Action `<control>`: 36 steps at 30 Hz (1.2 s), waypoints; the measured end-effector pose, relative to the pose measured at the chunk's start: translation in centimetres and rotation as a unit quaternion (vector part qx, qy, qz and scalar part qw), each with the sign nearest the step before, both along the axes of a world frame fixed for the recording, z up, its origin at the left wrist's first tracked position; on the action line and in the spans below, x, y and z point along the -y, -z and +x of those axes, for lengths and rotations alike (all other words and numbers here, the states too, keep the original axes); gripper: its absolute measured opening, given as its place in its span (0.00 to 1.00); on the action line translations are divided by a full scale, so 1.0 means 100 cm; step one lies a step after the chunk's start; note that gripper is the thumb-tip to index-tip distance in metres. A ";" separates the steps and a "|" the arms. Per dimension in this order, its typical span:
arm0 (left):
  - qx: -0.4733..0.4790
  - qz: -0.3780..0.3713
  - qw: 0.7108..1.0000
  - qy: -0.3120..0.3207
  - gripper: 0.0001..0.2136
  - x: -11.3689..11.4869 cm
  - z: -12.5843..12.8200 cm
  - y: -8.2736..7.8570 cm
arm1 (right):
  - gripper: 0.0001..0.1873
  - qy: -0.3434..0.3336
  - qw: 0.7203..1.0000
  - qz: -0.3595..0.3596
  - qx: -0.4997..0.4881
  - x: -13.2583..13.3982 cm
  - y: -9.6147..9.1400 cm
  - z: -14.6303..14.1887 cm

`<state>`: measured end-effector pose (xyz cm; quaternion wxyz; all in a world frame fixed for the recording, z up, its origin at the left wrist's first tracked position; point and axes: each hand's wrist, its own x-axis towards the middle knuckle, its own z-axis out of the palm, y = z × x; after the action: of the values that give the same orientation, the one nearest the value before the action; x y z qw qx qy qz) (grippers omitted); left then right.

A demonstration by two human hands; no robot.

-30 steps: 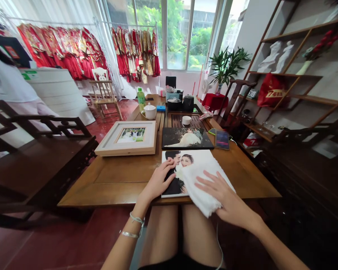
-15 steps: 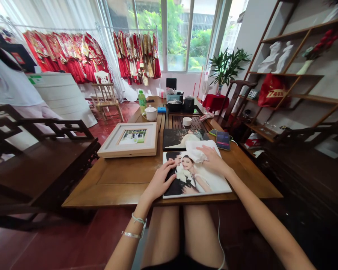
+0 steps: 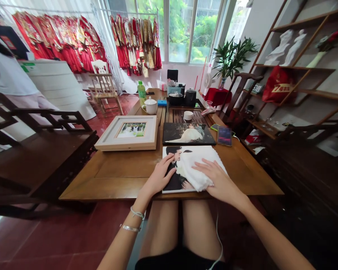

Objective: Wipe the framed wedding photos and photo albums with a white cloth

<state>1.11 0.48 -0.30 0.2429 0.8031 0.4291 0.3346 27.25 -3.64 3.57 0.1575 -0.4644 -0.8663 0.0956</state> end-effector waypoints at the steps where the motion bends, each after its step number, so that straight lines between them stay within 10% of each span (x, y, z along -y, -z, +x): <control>1: -0.001 -0.002 1.000 0.001 0.21 0.000 0.000 0.000 | 0.41 0.014 1.000 0.000 -0.001 -0.014 0.000 0.000; 8: -0.002 -0.002 1.000 0.004 0.21 -0.001 -0.001 0.002 | 0.30 0.104 0.994 0.030 0.003 -0.080 -0.007 -0.020; 20: 0.014 -0.009 1.000 -0.002 0.21 -0.002 0.000 0.003 | 0.37 -0.063 0.998 -0.031 0.006 0.027 -0.019 -0.051; 27: 0.014 -0.007 1.000 -0.018 0.22 0.001 0.002 0.000 | 0.36 0.002 1.000 -0.007 -0.011 0.013 -0.017 -0.059; 36: 0.002 0.017 1.000 -0.008 0.21 -0.002 0.000 0.008 | 0.46 -0.191 0.976 -0.080 -0.061 0.001 -0.032 -0.040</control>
<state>1.07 0.69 -1.13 0.2271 0.8029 0.4294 0.3456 23.22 -3.69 6.78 0.1514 -0.2942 -0.9174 0.2211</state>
